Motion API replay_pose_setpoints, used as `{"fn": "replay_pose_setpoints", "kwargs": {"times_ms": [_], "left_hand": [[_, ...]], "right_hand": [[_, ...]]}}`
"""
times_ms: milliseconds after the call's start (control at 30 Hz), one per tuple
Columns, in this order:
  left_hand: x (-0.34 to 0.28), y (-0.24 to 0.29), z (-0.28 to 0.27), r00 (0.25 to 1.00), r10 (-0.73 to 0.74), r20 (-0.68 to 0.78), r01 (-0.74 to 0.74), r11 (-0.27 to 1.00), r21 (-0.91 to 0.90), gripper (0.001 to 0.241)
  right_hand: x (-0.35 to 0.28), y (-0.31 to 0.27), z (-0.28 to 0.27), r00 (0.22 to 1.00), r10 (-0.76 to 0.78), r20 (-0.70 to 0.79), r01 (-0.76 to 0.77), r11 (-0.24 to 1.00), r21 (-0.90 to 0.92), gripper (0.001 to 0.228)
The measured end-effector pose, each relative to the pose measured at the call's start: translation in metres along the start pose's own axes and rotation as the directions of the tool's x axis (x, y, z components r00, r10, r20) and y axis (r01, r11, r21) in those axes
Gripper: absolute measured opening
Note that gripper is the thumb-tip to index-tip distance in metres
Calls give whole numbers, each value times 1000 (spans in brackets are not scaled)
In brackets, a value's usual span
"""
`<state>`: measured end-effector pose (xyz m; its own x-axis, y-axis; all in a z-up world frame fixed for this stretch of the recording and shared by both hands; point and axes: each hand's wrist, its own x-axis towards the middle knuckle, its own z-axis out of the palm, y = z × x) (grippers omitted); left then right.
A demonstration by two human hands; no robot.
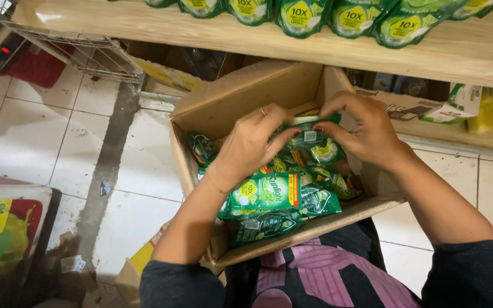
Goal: The person takes dish soap pouches out of a cardboard box and places them onto a wooden shelf.
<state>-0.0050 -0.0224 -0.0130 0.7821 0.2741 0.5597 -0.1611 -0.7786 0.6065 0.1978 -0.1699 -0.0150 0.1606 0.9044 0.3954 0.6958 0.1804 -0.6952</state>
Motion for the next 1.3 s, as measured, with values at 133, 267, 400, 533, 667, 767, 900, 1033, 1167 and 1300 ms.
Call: {"fn": "replay_pose_setpoints", "kwargs": {"times_ms": [133, 267, 400, 533, 667, 767, 900, 1033, 1167, 1300], "left_hand": [[-8, -8, 6, 996, 88, -25, -87, 996, 31, 17], [-19, -36, 3, 932, -326, 159, 211, 845, 491, 26], [-25, -49, 34, 384, -429, 818, 893, -51, -447, 72], [-29, -32, 66, 696, -343, 631, 500, -401, -768, 58], [-26, -15, 52, 748, -368, 552, 604, 32, -797, 60], [-22, -3, 39, 733, -361, 577, 672, 247, -699, 52], [-9, 9, 44, 741, -356, 570, 558, 798, -227, 50], [-4, 10, 44, 849, -206, 487, 401, 852, -337, 56], [-6, 3, 44, 835, -105, 540, 286, 921, -265, 44], [-8, -4, 49, 703, -145, 696, 341, 928, -152, 46]], "right_hand": [[4, -3, -2, 999, -35, 24, 35, 999, -31, 23], [0, -1, -5, 989, -128, -75, 106, 964, -243, 15], [-10, -7, -4, 842, -538, 49, 517, 777, -358, 19], [-15, -23, -5, 744, -611, 270, 668, 675, -314, 28], [-26, -22, -20, 977, -185, -104, 157, 961, -228, 36], [-37, 4, -20, 964, 223, -146, -195, 963, 184, 51], [-75, 37, -22, 973, 225, -54, -205, 946, 250, 14], [-112, 44, -64, 817, 355, -455, -219, 920, 325, 14], [-116, 53, -132, 726, 215, -653, -122, 975, 185, 15], [-81, 71, -175, 815, 30, -579, -42, 999, -7, 22]]}}
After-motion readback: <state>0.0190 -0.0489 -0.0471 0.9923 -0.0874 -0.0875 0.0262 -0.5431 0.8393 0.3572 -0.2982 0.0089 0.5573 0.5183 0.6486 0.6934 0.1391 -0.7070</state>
